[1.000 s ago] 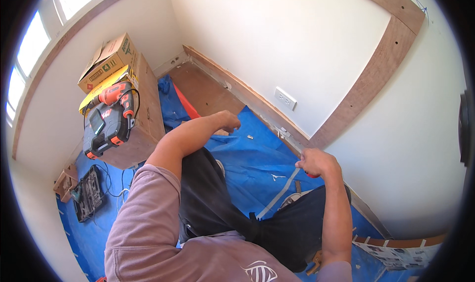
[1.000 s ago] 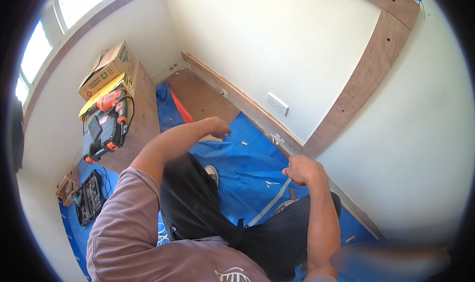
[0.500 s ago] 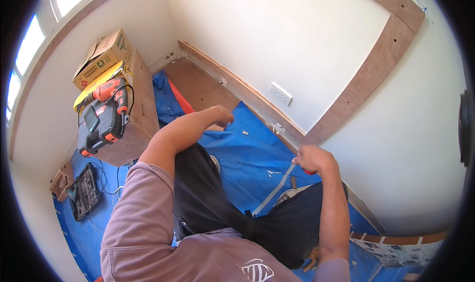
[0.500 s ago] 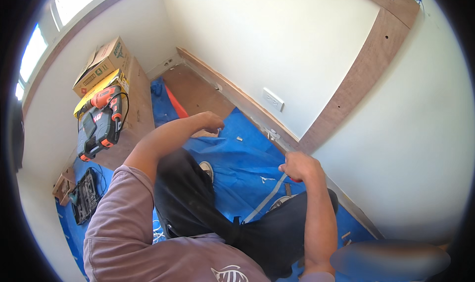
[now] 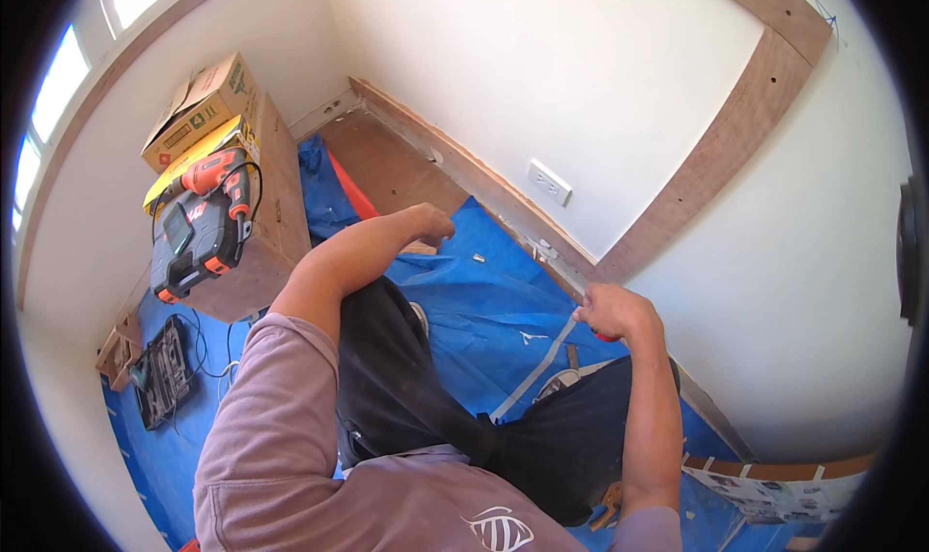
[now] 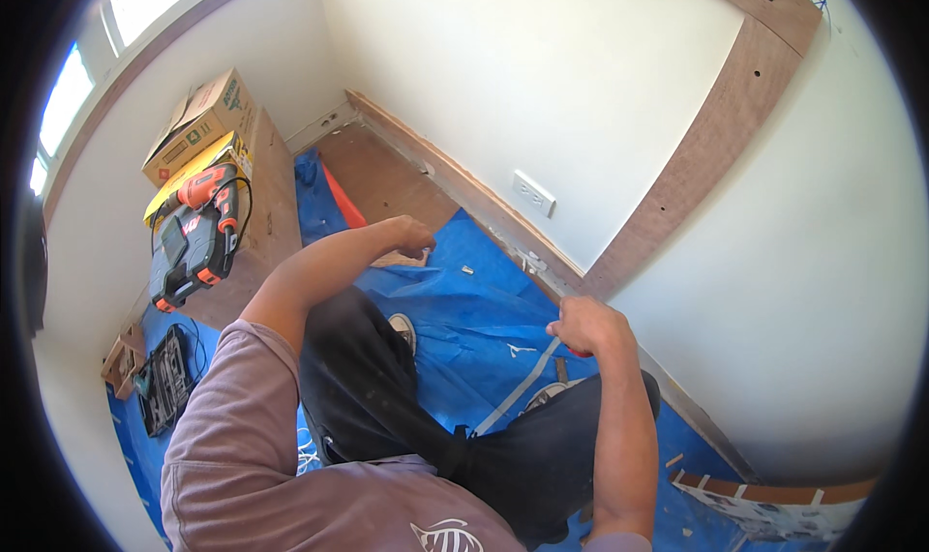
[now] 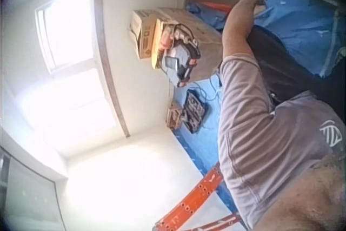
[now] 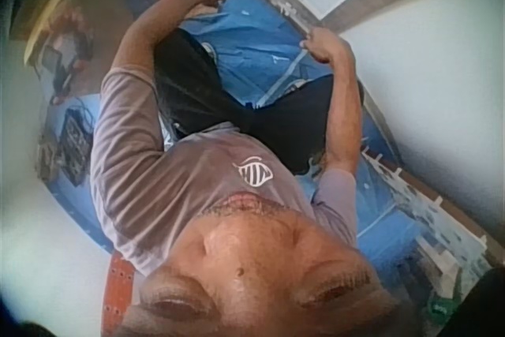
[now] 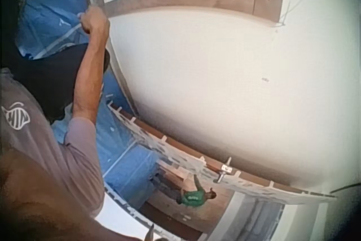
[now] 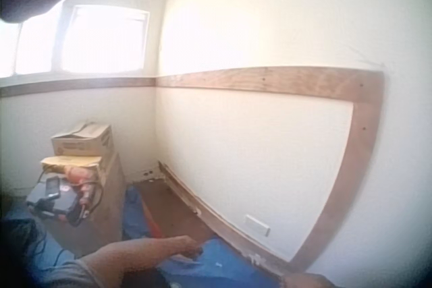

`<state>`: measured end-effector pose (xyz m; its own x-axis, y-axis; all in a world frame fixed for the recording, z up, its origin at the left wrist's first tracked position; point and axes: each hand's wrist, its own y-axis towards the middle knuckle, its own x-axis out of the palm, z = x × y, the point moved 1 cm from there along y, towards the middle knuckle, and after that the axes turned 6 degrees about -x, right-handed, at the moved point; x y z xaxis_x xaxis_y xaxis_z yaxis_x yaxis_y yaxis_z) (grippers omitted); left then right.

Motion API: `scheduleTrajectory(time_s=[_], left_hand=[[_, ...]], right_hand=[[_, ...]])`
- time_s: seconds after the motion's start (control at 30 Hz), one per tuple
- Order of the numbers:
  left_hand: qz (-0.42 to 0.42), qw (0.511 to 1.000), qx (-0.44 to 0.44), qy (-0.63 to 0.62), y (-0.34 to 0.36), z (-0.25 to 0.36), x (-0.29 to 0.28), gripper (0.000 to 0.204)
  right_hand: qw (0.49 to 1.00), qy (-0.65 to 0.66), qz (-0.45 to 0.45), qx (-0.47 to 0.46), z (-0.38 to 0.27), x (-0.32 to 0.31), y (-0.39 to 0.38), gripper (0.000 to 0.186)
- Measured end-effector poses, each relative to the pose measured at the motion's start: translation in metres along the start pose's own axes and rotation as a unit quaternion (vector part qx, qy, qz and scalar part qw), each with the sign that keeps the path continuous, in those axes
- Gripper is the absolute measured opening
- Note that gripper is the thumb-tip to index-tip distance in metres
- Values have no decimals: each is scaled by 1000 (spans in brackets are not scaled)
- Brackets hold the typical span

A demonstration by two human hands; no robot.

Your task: The person measures a wall section with a tape measure and marks it with a pencil. They then position a wooden baseboard against the wall, use a square to mark a cut line on the wood, and prepare to cut it.

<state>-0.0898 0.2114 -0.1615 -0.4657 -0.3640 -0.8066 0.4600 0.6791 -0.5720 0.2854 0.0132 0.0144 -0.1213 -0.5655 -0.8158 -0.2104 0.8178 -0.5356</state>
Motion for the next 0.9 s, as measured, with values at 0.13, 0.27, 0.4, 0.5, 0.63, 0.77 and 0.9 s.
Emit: scheduleTrajectory(time_s=[0.13,0.27,0.4,0.5,0.63,0.77,0.9], left_hand=[[14,1000,-6,-5,-1,0,1,48],[1,1000,-4,-2,1,-1,1,49],[-7,1000,0,2,5,-2,2,49],[-7,1000,1,2,5,-2,2,49],[-5,1000,-1,7,1,0,0,49],[-3,1000,-7,7,-3,1,-2,49],[2,1000,-3,-1,-6,0,-2,49]], right_hand=[[1000,-3,-11,0,0,-1,1,39],[1000,9,-12,9,0,-1,1,38],[1000,15,-12,-4,1,-1,2,39],[1000,11,-16,-2,2,0,2,39],[1000,4,-10,3,3,1,2,40],[1000,-7,-6,-4,3,1,1,41],[1000,-3,-19,-5,5,2,2,42]])
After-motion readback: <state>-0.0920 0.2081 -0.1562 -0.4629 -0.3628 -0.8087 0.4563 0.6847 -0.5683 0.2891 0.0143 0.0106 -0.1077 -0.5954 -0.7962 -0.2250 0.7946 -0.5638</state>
